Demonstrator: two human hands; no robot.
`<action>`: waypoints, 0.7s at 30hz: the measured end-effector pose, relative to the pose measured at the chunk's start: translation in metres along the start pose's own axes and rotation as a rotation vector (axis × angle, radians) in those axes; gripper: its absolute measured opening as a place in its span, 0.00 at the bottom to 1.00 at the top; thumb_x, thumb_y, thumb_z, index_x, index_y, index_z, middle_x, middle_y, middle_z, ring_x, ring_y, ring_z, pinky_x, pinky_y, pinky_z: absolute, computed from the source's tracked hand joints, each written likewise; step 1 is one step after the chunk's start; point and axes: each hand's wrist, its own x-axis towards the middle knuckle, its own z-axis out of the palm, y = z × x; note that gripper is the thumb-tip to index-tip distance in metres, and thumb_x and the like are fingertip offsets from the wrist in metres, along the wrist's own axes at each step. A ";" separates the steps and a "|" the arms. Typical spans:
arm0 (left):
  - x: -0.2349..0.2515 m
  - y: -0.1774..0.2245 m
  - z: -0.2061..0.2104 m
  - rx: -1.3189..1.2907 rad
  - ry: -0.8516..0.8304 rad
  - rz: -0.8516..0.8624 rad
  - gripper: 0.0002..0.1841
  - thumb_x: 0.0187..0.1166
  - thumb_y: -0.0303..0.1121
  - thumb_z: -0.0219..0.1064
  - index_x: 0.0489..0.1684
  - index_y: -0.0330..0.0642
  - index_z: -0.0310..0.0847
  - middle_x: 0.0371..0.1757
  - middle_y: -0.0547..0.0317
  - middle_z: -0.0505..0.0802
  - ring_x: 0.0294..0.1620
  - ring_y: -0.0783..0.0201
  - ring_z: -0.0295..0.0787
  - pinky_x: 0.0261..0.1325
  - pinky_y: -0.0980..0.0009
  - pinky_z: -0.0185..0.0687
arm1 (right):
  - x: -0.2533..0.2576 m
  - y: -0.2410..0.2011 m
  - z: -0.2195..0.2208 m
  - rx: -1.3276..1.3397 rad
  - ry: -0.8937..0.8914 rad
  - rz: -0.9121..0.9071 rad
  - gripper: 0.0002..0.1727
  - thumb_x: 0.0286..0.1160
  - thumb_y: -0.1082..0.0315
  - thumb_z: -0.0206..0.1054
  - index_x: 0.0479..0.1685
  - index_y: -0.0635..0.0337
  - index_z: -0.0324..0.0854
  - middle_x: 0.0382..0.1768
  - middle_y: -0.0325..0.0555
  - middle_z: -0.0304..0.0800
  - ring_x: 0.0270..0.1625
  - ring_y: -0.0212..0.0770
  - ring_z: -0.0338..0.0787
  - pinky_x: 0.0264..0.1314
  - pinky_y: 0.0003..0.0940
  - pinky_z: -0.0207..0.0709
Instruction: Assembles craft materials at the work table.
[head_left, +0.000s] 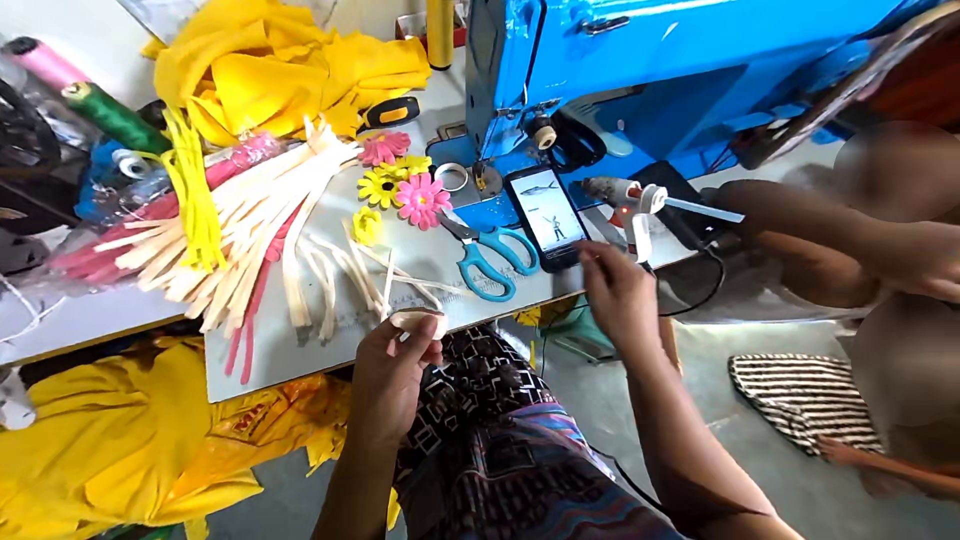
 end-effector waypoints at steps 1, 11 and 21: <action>-0.001 0.000 0.001 -0.001 0.000 0.002 0.11 0.79 0.19 0.62 0.38 0.45 0.90 0.37 0.64 0.95 0.31 0.75 0.90 0.41 0.80 0.88 | 0.004 0.007 -0.008 -0.082 0.005 0.050 0.17 0.89 0.69 0.55 0.68 0.64 0.83 0.39 0.61 0.91 0.31 0.56 0.89 0.35 0.58 0.80; -0.001 -0.004 0.003 0.018 -0.010 -0.013 0.11 0.78 0.19 0.61 0.39 0.42 0.90 0.39 0.61 0.95 0.34 0.74 0.90 0.45 0.79 0.88 | 0.027 0.011 -0.015 -0.302 -0.116 0.184 0.19 0.94 0.65 0.51 0.73 0.53 0.83 0.40 0.69 0.91 0.40 0.76 0.90 0.38 0.76 0.74; 0.003 -0.002 0.001 -0.003 0.027 -0.025 0.12 0.82 0.20 0.57 0.43 0.40 0.90 0.41 0.59 0.94 0.37 0.72 0.90 0.48 0.76 0.88 | 0.032 0.001 -0.014 -0.289 -0.153 0.087 0.19 0.92 0.70 0.51 0.72 0.58 0.82 0.39 0.66 0.91 0.37 0.73 0.89 0.35 0.74 0.75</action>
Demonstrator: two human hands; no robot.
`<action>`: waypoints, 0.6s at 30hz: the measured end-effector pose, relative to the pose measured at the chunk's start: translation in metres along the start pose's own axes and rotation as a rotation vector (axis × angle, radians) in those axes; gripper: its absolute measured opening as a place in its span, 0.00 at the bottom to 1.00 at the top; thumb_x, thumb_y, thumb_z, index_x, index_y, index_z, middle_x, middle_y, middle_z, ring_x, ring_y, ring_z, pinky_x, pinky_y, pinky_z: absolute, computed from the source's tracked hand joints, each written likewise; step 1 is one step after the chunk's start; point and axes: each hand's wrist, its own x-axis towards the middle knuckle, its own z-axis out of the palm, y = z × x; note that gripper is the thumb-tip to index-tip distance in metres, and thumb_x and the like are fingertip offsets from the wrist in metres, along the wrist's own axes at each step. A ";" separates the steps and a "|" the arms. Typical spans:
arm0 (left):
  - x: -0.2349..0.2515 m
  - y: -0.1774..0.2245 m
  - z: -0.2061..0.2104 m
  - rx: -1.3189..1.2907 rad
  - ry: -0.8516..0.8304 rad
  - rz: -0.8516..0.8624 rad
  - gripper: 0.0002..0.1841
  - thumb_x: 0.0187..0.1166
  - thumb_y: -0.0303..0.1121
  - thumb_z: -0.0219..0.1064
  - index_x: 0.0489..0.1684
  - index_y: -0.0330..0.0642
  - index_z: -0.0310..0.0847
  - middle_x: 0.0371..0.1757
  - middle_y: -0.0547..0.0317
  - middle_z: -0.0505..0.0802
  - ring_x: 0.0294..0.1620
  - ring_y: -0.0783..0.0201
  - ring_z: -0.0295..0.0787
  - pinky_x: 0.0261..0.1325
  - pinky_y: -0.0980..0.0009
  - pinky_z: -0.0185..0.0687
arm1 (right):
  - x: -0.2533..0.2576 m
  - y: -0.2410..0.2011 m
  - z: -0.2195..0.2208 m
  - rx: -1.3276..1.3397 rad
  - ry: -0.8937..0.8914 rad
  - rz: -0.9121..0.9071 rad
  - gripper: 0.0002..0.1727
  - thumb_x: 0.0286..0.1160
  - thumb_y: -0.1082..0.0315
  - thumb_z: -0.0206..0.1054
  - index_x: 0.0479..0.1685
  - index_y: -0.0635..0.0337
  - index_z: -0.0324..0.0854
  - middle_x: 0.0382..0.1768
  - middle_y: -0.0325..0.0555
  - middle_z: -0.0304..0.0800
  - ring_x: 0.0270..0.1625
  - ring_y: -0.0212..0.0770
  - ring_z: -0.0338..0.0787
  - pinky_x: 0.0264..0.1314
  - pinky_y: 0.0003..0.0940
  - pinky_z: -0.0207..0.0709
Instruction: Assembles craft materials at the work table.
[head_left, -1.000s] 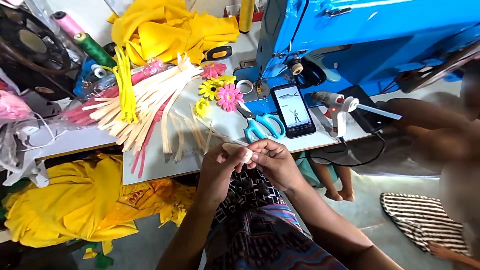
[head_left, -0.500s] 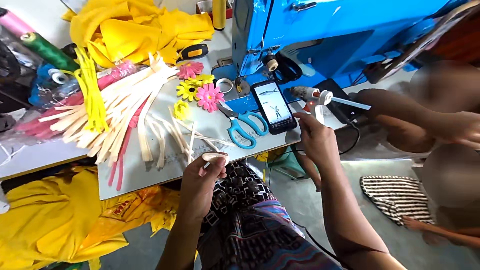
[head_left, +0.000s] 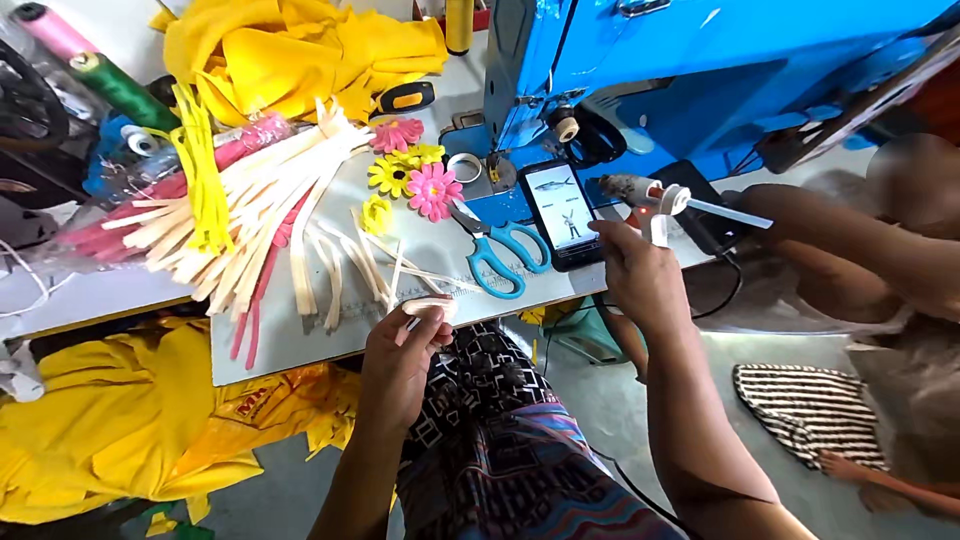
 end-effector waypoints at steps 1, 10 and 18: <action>0.001 0.001 0.000 -0.002 0.005 0.004 0.12 0.82 0.20 0.57 0.44 0.39 0.89 0.41 0.59 0.94 0.36 0.72 0.90 0.47 0.76 0.89 | 0.001 -0.005 0.001 -0.016 -0.013 -0.005 0.19 0.92 0.69 0.52 0.71 0.58 0.82 0.37 0.67 0.90 0.36 0.73 0.89 0.34 0.74 0.75; -0.004 0.005 -0.004 0.034 0.022 0.037 0.12 0.80 0.19 0.59 0.44 0.41 0.89 0.39 0.62 0.94 0.35 0.73 0.90 0.44 0.78 0.88 | 0.032 -0.022 0.006 -0.030 -0.104 -0.022 0.21 0.94 0.63 0.49 0.77 0.50 0.79 0.41 0.71 0.90 0.42 0.79 0.88 0.35 0.75 0.74; -0.001 0.006 -0.006 -0.008 0.078 0.068 0.12 0.80 0.18 0.60 0.43 0.42 0.90 0.40 0.61 0.95 0.35 0.73 0.90 0.44 0.78 0.88 | -0.001 0.005 -0.018 0.128 0.071 -0.026 0.21 0.92 0.70 0.50 0.76 0.60 0.79 0.37 0.60 0.89 0.33 0.59 0.88 0.37 0.61 0.79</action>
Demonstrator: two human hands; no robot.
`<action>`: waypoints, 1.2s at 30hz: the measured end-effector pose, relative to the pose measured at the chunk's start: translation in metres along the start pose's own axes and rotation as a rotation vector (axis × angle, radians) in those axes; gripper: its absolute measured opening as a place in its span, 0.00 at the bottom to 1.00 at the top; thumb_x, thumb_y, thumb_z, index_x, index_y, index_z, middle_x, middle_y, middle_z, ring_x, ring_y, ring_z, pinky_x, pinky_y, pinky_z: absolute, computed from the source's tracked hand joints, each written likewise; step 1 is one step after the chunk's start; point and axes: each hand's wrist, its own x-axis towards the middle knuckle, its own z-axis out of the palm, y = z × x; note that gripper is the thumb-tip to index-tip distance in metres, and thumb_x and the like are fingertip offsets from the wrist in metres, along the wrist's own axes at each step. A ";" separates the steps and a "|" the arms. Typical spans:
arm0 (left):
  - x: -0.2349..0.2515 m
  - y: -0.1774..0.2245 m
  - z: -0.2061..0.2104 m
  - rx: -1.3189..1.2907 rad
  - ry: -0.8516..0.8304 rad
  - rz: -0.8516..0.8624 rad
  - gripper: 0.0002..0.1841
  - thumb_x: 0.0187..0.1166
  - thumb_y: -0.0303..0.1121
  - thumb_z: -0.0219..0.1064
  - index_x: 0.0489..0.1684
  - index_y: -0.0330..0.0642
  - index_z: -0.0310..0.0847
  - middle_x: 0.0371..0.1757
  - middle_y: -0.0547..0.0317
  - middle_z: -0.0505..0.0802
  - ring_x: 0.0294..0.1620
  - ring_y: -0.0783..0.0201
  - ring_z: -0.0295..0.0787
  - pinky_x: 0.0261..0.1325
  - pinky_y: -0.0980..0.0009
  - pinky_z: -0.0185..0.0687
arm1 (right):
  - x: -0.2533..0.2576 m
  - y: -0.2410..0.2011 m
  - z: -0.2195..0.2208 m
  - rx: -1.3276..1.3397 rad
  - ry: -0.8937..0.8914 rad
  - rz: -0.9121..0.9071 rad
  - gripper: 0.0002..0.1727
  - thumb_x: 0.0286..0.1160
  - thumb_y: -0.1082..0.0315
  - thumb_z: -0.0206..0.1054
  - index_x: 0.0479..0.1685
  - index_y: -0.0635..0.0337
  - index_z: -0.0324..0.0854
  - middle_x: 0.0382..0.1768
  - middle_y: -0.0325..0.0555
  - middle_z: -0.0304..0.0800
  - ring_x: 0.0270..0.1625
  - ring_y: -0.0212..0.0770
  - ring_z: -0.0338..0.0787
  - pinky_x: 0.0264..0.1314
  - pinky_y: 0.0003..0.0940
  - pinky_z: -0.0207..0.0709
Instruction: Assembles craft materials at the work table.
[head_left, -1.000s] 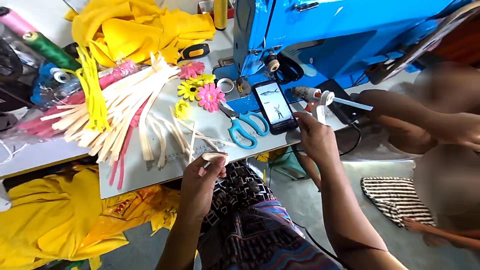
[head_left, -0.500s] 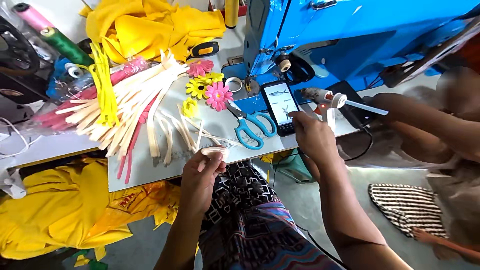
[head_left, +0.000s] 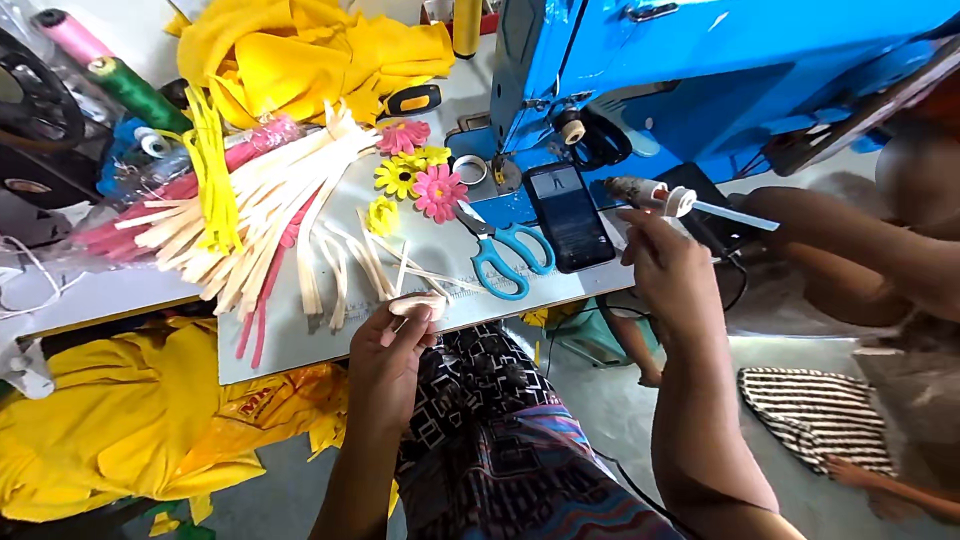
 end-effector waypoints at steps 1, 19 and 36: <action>0.001 -0.001 0.001 0.009 -0.012 0.003 0.12 0.79 0.18 0.60 0.44 0.42 0.90 0.39 0.62 0.95 0.35 0.74 0.90 0.44 0.79 0.88 | -0.005 0.002 -0.003 0.009 0.005 -0.003 0.20 0.92 0.71 0.50 0.76 0.61 0.79 0.37 0.60 0.89 0.34 0.57 0.88 0.38 0.60 0.80; -0.001 0.000 -0.004 0.010 0.036 -0.006 0.14 0.83 0.22 0.55 0.41 0.44 0.89 0.46 0.59 0.96 0.40 0.72 0.91 0.42 0.79 0.86 | -0.005 0.003 0.008 -0.186 -0.109 0.131 0.20 0.93 0.67 0.50 0.73 0.54 0.83 0.42 0.70 0.91 0.44 0.77 0.89 0.42 0.77 0.75; -0.001 -0.001 -0.002 -0.016 0.024 -0.012 0.14 0.83 0.21 0.55 0.39 0.44 0.89 0.44 0.60 0.95 0.38 0.73 0.91 0.42 0.79 0.86 | -0.001 -0.001 0.007 -0.115 -0.153 -0.020 0.18 0.90 0.71 0.55 0.70 0.61 0.83 0.48 0.67 0.91 0.46 0.72 0.91 0.47 0.74 0.78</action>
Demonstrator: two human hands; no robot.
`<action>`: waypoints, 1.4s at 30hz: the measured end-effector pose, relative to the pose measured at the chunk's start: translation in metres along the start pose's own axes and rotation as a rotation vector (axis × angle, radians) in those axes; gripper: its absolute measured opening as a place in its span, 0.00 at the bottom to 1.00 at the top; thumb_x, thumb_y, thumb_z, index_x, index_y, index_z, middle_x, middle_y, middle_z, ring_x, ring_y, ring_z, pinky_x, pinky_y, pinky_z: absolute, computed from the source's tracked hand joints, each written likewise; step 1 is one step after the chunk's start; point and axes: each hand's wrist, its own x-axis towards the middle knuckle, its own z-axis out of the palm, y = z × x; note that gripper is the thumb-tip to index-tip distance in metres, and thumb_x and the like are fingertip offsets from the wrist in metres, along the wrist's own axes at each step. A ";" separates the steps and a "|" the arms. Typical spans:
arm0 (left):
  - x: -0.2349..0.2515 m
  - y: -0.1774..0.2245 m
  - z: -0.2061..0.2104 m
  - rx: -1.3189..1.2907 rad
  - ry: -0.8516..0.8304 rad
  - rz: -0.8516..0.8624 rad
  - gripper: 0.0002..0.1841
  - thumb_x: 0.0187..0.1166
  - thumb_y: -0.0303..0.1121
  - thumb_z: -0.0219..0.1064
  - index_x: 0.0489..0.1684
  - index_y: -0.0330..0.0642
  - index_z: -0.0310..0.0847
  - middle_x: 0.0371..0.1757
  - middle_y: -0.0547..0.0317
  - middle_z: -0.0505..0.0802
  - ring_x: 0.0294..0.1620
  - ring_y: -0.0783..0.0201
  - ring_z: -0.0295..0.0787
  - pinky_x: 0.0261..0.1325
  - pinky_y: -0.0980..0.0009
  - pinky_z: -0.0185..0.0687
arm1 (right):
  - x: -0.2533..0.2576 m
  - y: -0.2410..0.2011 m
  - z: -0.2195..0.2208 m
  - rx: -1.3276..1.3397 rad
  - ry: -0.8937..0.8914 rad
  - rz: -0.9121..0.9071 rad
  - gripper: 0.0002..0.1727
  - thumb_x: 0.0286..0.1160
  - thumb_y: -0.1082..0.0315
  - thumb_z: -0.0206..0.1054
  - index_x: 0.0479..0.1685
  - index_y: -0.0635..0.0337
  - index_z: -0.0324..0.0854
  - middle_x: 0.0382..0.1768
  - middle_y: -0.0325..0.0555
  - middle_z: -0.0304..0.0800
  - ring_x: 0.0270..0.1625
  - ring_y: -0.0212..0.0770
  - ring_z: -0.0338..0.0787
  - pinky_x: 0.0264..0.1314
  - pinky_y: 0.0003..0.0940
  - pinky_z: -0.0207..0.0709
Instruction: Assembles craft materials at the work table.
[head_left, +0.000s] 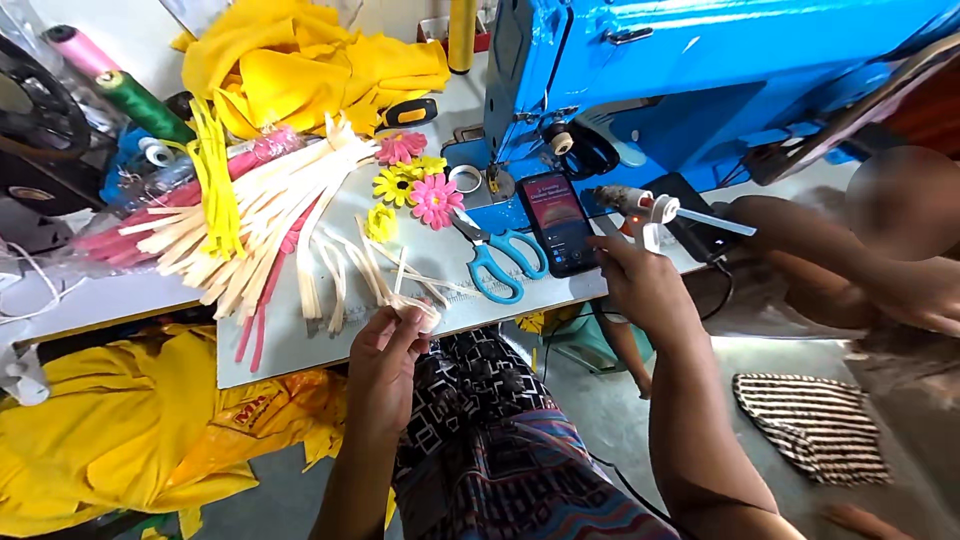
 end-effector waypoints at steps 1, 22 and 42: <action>0.000 0.000 0.000 0.001 0.001 0.000 0.14 0.82 0.21 0.55 0.39 0.43 0.89 0.44 0.60 0.95 0.38 0.72 0.91 0.42 0.79 0.86 | 0.004 -0.001 0.000 0.005 0.021 -0.026 0.18 0.90 0.72 0.55 0.71 0.62 0.82 0.51 0.67 0.90 0.49 0.71 0.91 0.48 0.73 0.79; -0.001 0.006 0.001 -0.002 0.028 -0.036 0.10 0.81 0.19 0.58 0.42 0.40 0.86 0.37 0.60 0.94 0.35 0.73 0.90 0.41 0.79 0.86 | 0.042 -0.016 0.010 -0.009 0.061 -0.124 0.25 0.89 0.74 0.51 0.84 0.60 0.69 0.63 0.68 0.85 0.54 0.74 0.89 0.48 0.74 0.79; 0.000 0.003 -0.001 0.031 0.037 -0.032 0.13 0.84 0.22 0.55 0.38 0.43 0.87 0.41 0.60 0.94 0.41 0.72 0.91 0.41 0.79 0.85 | 0.065 -0.005 0.007 0.016 -0.061 -0.149 0.28 0.91 0.72 0.48 0.90 0.54 0.64 0.66 0.65 0.86 0.64 0.72 0.87 0.62 0.75 0.75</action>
